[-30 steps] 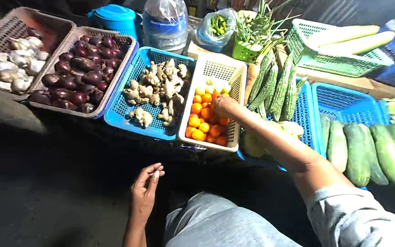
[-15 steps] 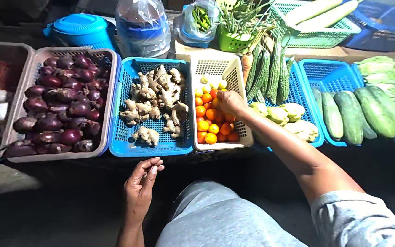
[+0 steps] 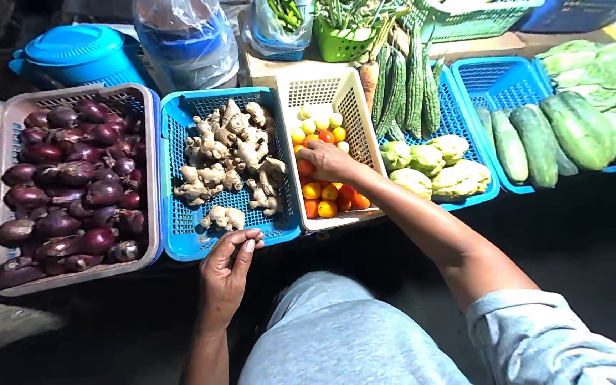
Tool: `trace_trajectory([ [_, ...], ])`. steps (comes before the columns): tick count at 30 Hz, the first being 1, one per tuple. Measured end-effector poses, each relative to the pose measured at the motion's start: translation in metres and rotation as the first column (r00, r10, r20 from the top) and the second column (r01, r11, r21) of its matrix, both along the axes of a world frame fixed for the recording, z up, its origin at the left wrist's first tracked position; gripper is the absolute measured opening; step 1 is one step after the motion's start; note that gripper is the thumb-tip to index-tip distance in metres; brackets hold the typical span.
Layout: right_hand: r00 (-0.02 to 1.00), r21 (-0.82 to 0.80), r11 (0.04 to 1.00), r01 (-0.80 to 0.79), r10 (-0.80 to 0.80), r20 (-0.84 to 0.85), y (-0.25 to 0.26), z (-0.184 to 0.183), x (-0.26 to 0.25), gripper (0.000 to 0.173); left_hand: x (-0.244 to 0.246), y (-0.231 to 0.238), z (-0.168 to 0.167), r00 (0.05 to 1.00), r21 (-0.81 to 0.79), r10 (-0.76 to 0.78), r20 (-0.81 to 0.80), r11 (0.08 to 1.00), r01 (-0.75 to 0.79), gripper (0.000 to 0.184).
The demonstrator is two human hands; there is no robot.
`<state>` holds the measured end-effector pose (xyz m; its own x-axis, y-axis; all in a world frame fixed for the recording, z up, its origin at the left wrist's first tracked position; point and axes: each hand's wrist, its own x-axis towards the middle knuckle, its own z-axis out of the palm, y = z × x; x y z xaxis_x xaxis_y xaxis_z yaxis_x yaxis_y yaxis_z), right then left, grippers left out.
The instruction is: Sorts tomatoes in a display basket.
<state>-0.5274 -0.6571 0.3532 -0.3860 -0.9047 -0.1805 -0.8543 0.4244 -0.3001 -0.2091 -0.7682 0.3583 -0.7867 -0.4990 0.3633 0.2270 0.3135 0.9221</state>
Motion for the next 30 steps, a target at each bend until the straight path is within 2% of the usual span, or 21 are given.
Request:
trace_trajectory([
  [2, 0.955, -0.171, 0.978, 0.116, -0.063, 0.289, 0.016, 0.011, -0.004, 0.054, -0.004, 0.001, 0.002, 1.0, 0.014, 0.005, -0.006, 1.0, -0.005, 0.019],
  [3, 0.88, -0.239, 0.95, 0.2, -0.066, 0.471, 0.027, 0.018, -0.004, 0.052, -0.007, 0.001, 0.003, 1.0, 0.025, 0.005, -0.011, 1.0, -0.005, 0.019],
  [5, 0.612, -0.311, 0.885, 0.347, 0.038, 0.79, 0.048, 0.027, -0.004, 0.047, -0.015, 0.002, 0.003, 1.0, 0.036, -0.001, -0.019, 0.999, 0.002, 0.019],
  [6, 0.457, -0.322, 0.861, 0.393, 0.121, 0.881, 0.058, 0.03, -0.003, 0.046, -0.021, 0.002, 0.003, 1.0, 0.038, -0.009, -0.021, 0.999, 0.01, 0.019],
  [7, 0.329, -0.317, 0.848, 0.425, 0.182, 0.927, 0.067, 0.032, -0.001, 0.044, -0.026, 0.003, 0.003, 0.999, 0.044, -0.023, -0.022, 0.999, 0.024, 0.019],
  [9, 0.165, -0.291, 0.833, 0.47, 0.241, 0.956, 0.083, 0.034, 0.003, 0.043, -0.039, 0.007, 0.005, 0.998, 0.05, -0.052, -0.027, 0.997, 0.053, 0.019],
  [11, 0.064, -0.278, 0.818, 0.503, 0.285, 0.956, 0.094, 0.034, 0.004, 0.043, -0.053, 0.011, 0.007, 0.996, 0.045, -0.079, -0.03, 0.996, 0.08, 0.019],
  [13, 0.013, -0.28, 0.807, 0.521, 0.321, 0.947, 0.104, 0.034, 0.006, 0.047, -0.065, 0.014, 0.008, 0.995, 0.013, -0.101, -0.014, 0.995, 0.102, 0.019],
  [15, 0.028, -0.291, 0.806, 0.516, 0.324, 0.946, 0.113, 0.035, 0.006, 0.058, -0.075, 0.015, 0.011, 0.993, -0.052, -0.119, 0.023, 0.991, 0.12, 0.019],
  [16, 0.071, -0.295, 0.801, 0.521, 0.304, 0.95, 0.118, 0.037, 0.007, 0.059, -0.078, 0.015, 0.012, 0.991, -0.086, -0.127, 0.044, 0.988, 0.13, 0.019],
  [19, 0.25, -0.285, 0.784, 0.552, 0.17, 0.953, 0.132, 0.047, 0.01, 0.054, -0.088, 0.015, 0.018, 0.983, -0.154, -0.153, 0.098, 0.974, 0.167, 0.019],
  [21, 0.406, -0.286, 0.787, 0.546, 0.05, 0.913, 0.139, 0.051, 0.013, 0.057, -0.095, 0.016, 0.021, 0.98, -0.187, -0.164, 0.113, 0.965, 0.183, 0.019],
  [24, 0.705, -0.255, 0.852, 0.457, -0.171, 0.688, 0.148, 0.053, 0.025, 0.062, -0.107, 0.017, 0.025, 0.978, -0.272, -0.159, 0.138, 0.943, 0.191, 0.019],
  [26, 0.849, -0.256, 0.903, 0.346, -0.184, 0.496, 0.152, 0.048, 0.035, 0.06, -0.114, 0.017, 0.026, 0.976, -0.36, -0.142, 0.164, 0.913, 0.193, 0.019],
  [30, 0.925, -0.226, 0.943, 0.243, -0.156, 0.347, 0.149, 0.04, 0.045, 0.06, -0.127, 0.015, 0.025, 0.969, -0.515, -0.128, 0.21, 0.828, 0.221, 0.021],
])
